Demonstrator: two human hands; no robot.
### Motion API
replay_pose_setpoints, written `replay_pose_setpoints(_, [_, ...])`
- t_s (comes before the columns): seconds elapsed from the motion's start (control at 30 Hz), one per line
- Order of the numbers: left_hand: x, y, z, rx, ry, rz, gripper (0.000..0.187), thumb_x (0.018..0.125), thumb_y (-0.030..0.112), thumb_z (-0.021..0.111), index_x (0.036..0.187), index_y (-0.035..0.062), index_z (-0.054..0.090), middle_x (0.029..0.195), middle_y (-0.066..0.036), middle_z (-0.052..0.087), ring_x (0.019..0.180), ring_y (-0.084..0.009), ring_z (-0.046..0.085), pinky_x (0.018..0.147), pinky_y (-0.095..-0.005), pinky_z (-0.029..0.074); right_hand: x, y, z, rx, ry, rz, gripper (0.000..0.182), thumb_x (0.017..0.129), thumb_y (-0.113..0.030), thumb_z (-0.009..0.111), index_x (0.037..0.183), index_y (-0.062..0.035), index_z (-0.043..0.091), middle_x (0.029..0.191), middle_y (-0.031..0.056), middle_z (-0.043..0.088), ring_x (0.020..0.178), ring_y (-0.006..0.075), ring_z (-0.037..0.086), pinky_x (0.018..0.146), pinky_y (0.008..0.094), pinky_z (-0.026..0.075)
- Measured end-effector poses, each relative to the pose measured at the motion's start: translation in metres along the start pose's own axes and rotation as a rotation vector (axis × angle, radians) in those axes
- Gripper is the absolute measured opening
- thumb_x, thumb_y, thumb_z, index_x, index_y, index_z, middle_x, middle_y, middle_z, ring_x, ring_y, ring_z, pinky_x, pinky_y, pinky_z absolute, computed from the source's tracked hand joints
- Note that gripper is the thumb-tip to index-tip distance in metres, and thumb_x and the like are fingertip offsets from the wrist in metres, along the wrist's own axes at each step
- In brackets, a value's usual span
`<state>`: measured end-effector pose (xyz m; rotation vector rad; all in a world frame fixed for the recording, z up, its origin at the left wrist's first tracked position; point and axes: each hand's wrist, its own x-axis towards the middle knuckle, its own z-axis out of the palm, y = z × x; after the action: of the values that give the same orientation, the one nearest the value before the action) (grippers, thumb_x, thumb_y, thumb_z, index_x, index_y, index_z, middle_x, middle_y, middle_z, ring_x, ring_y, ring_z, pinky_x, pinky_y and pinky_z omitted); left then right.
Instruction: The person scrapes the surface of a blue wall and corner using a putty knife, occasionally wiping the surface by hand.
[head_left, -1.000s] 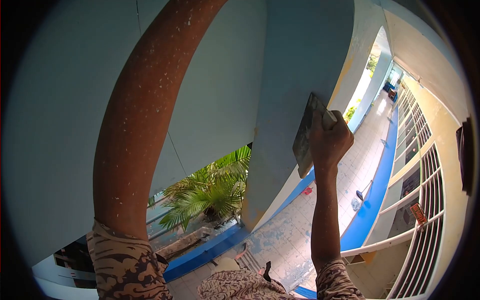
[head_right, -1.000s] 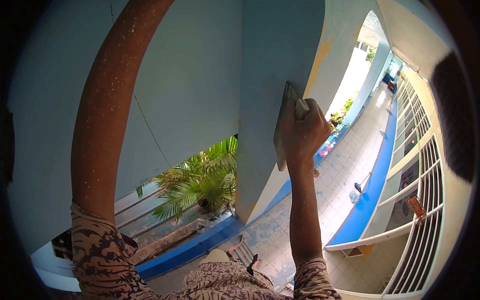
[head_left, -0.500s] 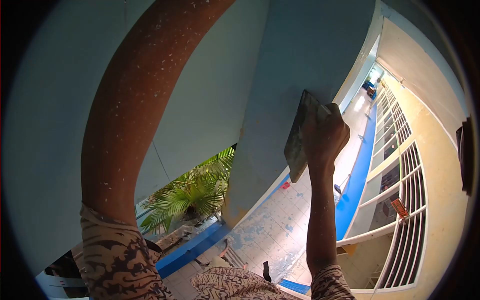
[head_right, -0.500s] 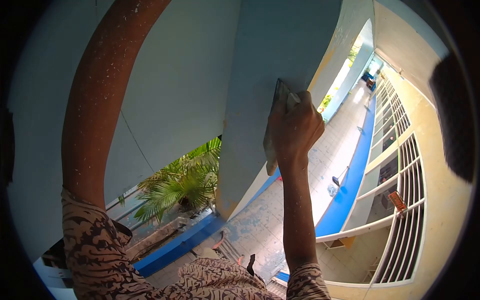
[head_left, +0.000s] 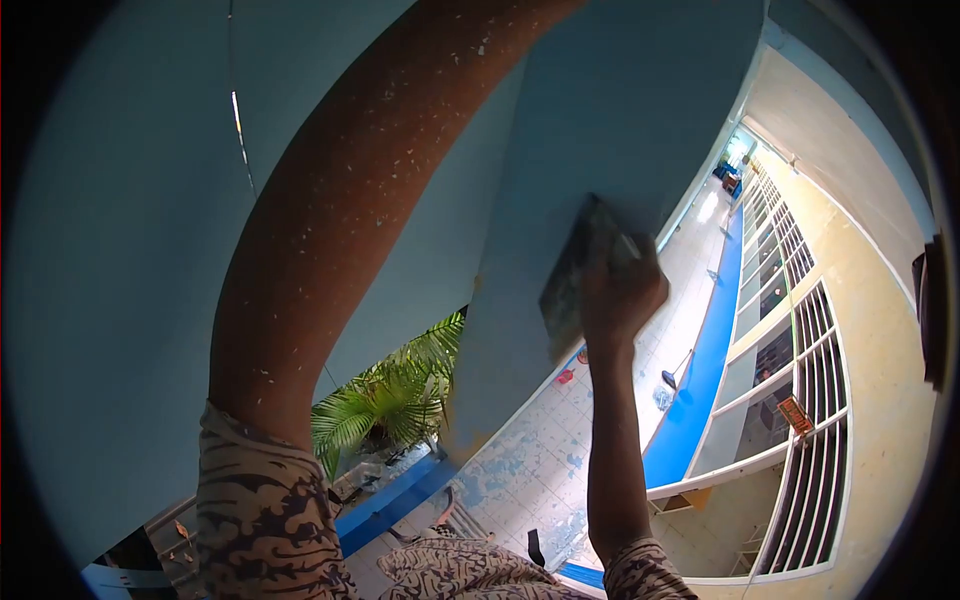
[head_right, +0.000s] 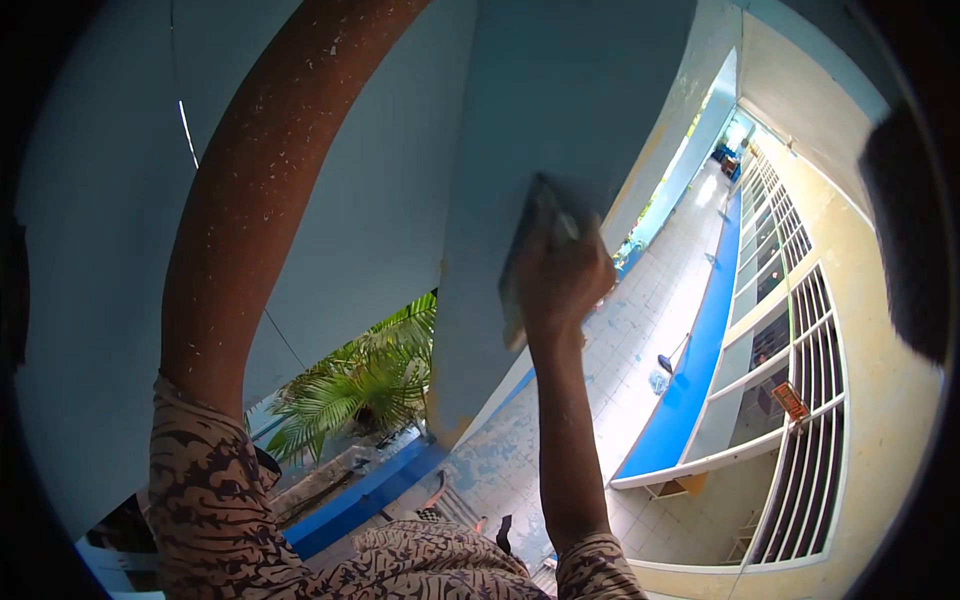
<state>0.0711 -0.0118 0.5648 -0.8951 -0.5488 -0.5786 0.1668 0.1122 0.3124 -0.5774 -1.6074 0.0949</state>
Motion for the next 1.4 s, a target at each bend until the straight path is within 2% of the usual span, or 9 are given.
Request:
replay_pose_setpoints(0.27, [-0.116,0.031,0.026,-0.388,-0.291,-0.248,0.067,0.08,0.007,0.079,0.142,0.0219,0.059,0.169,-0.011,0.03,0.159,-0.0319,0.02,0.124,-0.0721,0.01,-0.011,-0.007,0.003,0.065,-0.04,0.055,0.024,0.088,-0.021,0.074,0.098,0.0006,0.072,0.07,0.0224,0.071,0.066,0.0397,0.073,0.063,0.0443,0.057])
replay_pose_setpoints(0.33, [-0.164,0.056,0.015,-0.259,-0.393,-0.396,0.04,0.095,0.021,0.068,0.133,0.0081,0.066,0.144,-0.018,0.057,0.138,-0.0384,0.05,0.106,-0.0488,0.05,-0.011,-0.007,0.018,0.015,-0.107,0.059,0.022,0.086,-0.02,0.076,0.092,-0.0002,0.069,0.073,0.0221,0.071,0.067,0.0401,0.073,0.062,0.0448,0.058])
replay_pose_setpoints(0.47, [-0.215,0.139,-0.04,-0.494,-0.427,-1.048,0.036,0.098,0.019,0.066,0.131,0.0034,0.066,0.125,-0.021,0.068,0.121,-0.0422,0.062,0.104,-0.0459,0.05,-0.013,-0.007,0.018,-0.009,-0.1,-0.004,0.021,0.086,-0.019,0.077,0.087,-0.0016,0.066,0.075,0.0223,0.072,0.069,0.0415,0.073,0.062,0.0453,0.058])
replay_pose_setpoints(0.7, [-0.237,0.256,-0.157,-0.793,-0.476,-1.661,0.044,0.1,0.02,0.066,0.138,-0.0009,0.06,0.15,-0.025,0.052,0.144,-0.0412,0.045,0.117,-0.0494,0.038,-0.021,-0.006,0.035,-0.097,-0.17,0.043,0.027,0.086,-0.023,0.076,0.094,0.0022,0.071,0.069,0.0222,0.069,0.064,0.0414,0.07,0.059,0.0457,0.055])
replay_pose_setpoints(0.8, [-0.212,0.26,-0.172,-0.843,-0.568,-1.377,0.057,0.097,0.023,0.07,0.145,-0.0018,0.053,0.159,-0.024,0.042,0.15,-0.0399,0.036,0.121,-0.0493,0.033,-0.024,-0.013,0.022,-0.037,-0.148,0.144,0.026,0.086,-0.021,0.075,0.093,0.0032,0.07,0.071,0.0232,0.069,0.065,0.042,0.071,0.06,0.0461,0.055])
replay_pose_setpoints(1.0, [-0.217,0.268,-0.143,-0.94,-0.596,-1.63,0.087,0.088,0.03,0.079,0.157,-0.0005,0.036,0.166,-0.025,0.026,0.154,-0.0396,0.028,0.126,-0.0483,0.028,-0.03,-0.007,0.024,0.015,-0.139,0.09,0.025,0.086,-0.021,0.076,0.095,0.0018,0.07,0.072,0.0227,0.07,0.069,0.0418,0.072,0.064,0.0462,0.056])
replay_pose_setpoints(1.1, [-0.217,0.268,-0.124,-0.66,-0.648,-1.386,0.09,0.086,0.026,0.081,0.158,-0.0011,0.033,0.164,-0.025,0.03,0.153,-0.0398,0.031,0.124,-0.0479,0.032,-0.024,-0.001,0.021,0.022,-0.163,0.091,0.026,0.086,-0.023,0.076,0.092,-0.0002,0.067,0.073,0.0223,0.07,0.065,0.0407,0.071,0.059,0.0458,0.055])
replay_pose_setpoints(1.2, [-0.215,0.277,-0.113,-0.589,-0.651,-1.455,0.091,0.083,0.02,0.082,0.158,0.0005,0.034,0.161,-0.025,0.035,0.151,-0.0403,0.034,0.121,-0.048,0.038,-0.012,0.004,0.003,0.064,-0.331,0.005,0.025,0.086,-0.022,0.078,0.096,-0.0008,0.069,0.074,0.0184,0.07,0.065,0.0345,0.072,0.061,0.0425,0.055])
replay_pose_setpoints(1.4, [-0.23,0.268,-0.123,-0.522,-0.791,-1.293,0.094,0.074,0.005,0.078,0.159,0.0099,0.038,0.16,-0.019,0.04,0.145,-0.0404,0.043,0.113,-0.0501,0.045,0.078,0.025,-0.033,0.004,0.314,-0.54,0.04,0.085,-0.018,0.085,0.117,-0.0005,0.068,0.117,0.0151,0.07,0.109,0.0327,0.067,0.094,0.044,0.052])
